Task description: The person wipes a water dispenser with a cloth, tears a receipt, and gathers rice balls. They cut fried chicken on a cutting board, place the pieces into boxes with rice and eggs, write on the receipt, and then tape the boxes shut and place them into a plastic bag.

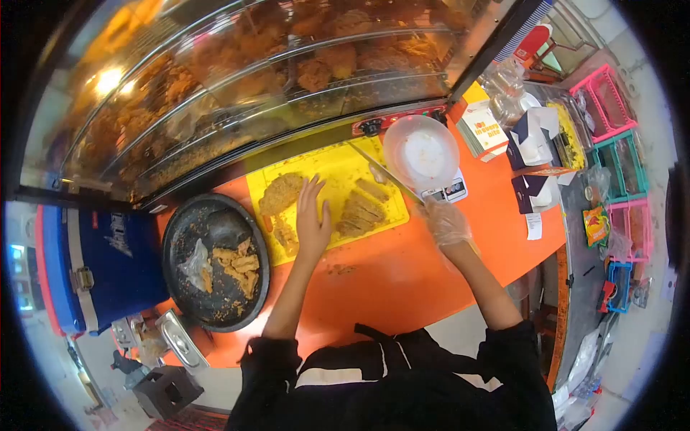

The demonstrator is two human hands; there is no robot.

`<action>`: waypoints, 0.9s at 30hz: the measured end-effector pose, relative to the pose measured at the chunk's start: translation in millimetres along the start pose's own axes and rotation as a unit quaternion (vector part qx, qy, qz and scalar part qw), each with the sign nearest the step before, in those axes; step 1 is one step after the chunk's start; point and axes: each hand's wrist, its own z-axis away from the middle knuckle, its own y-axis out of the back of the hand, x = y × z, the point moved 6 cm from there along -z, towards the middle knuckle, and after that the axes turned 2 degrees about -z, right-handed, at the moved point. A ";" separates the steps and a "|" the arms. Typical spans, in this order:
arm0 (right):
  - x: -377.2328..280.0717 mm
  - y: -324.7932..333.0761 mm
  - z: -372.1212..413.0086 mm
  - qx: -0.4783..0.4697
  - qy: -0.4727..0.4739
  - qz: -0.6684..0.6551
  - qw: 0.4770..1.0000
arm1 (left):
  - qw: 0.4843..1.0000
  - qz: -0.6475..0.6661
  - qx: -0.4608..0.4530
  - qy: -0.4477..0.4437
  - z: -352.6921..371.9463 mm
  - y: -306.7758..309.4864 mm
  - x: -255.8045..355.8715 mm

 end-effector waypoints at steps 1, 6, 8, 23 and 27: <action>-6.6 -0.5 6.7 -0.001 0.008 -0.002 1.000 | 0.999 -0.025 0.020 0.027 16.7 17.3 -4.7; -33.6 -31.0 52.0 -0.050 -0.003 -0.099 0.994 | 0.979 -0.179 0.041 0.084 31.9 76.4 -44.8; -41.2 -65.1 63.5 -0.032 0.026 -0.096 0.995 | 0.964 -0.236 0.009 0.122 15.4 86.2 -67.0; -29.9 -79.9 42.8 0.043 0.034 -0.012 0.998 | 0.914 -0.328 -0.185 0.148 -12.2 48.1 -94.1; -35.6 -81.8 42.8 0.035 0.018 -0.108 0.993 | 0.933 -0.274 -0.166 0.166 23.7 21.2 -60.2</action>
